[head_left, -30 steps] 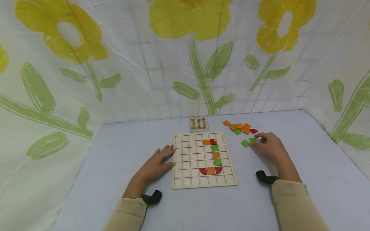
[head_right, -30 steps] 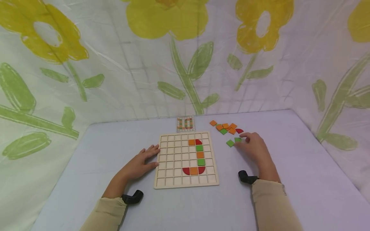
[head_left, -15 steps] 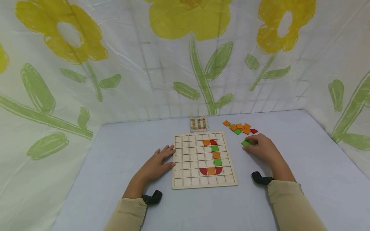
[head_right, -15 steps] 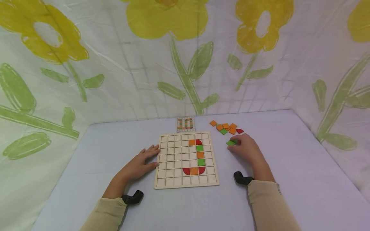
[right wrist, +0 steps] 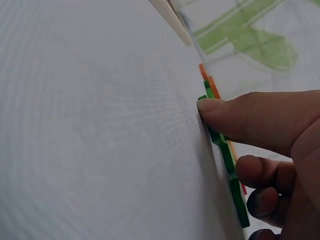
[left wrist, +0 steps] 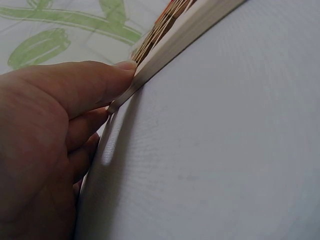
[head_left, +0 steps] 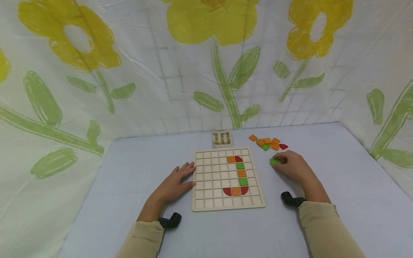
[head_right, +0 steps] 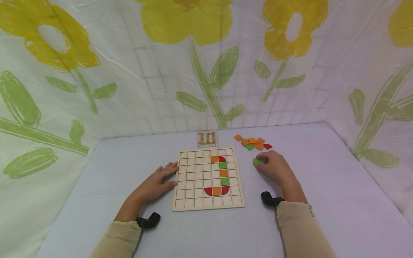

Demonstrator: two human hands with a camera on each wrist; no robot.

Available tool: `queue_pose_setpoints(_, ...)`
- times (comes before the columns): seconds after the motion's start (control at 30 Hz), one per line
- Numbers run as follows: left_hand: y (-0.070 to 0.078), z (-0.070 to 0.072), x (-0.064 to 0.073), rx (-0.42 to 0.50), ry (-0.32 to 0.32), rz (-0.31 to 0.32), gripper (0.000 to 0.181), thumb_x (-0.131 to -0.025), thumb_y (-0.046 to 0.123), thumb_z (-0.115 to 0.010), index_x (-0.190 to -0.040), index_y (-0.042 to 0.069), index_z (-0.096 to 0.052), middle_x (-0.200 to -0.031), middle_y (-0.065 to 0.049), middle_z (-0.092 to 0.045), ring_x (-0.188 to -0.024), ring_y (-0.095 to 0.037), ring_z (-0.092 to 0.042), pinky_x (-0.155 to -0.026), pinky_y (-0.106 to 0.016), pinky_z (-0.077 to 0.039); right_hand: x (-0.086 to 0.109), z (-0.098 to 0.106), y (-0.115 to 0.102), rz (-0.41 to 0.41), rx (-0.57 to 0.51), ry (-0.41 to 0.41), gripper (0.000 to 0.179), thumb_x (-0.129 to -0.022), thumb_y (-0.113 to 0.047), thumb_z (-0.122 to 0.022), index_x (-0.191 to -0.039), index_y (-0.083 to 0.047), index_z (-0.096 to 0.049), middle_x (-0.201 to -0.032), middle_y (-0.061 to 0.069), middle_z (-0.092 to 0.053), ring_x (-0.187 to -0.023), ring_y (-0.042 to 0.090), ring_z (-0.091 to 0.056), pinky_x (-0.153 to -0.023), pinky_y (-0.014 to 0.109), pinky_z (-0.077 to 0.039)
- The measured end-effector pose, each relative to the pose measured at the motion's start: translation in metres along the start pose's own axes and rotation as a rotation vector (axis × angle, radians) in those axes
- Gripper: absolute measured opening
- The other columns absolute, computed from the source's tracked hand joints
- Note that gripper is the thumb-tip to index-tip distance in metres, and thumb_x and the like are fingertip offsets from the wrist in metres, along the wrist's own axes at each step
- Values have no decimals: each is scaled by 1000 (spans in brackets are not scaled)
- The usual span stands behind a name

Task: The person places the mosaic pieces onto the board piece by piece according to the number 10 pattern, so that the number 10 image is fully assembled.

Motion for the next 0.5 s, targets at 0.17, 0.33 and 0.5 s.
queue_pose_setpoints(0.17, -2, -1, 0, -5, 1, -2, 62, -95, 33, -65, -150, 14, -43, -161, 3, -30, -152, -19, -19, -126, -46, -7, 0, 0, -1, 0, -2, 11, 37, -87, -29, -74, -115, -5, -71, -84, 7, -56, -80, 22, -49, -64, 29, -39)
queue_pose_setpoints(0.33, -3, -1, -1, -3, 0, -2, 62, -96, 32, -65, -150, 13, -43, -160, 3, -30, -152, -18, -19, -126, -44, -6, -1, -1, -10, 19, 4, 17, 35, -86, -28, -75, -112, -5, -73, -78, 5, -54, -77, 21, -48, -62, 29, -38)
queue_pose_setpoints(0.5, -2, -1, -1, -10, -2, 0, 61, -96, 32, -65, -150, 13, -43, -160, 2, -30, -151, -19, -19, -126, -44, -6, 0, -10, -38, 67, -15, 4, 34, -85, -29, -77, -111, -7, -73, -78, 5, -53, -75, 21, -47, -58, 29, -37)
Point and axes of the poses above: each hand's wrist, its own x-axis away from the middle knuckle, its own z-axis out of the back of the hand, y = z × x, the point moved 3 cm from there along -x, towards the middle knuckle
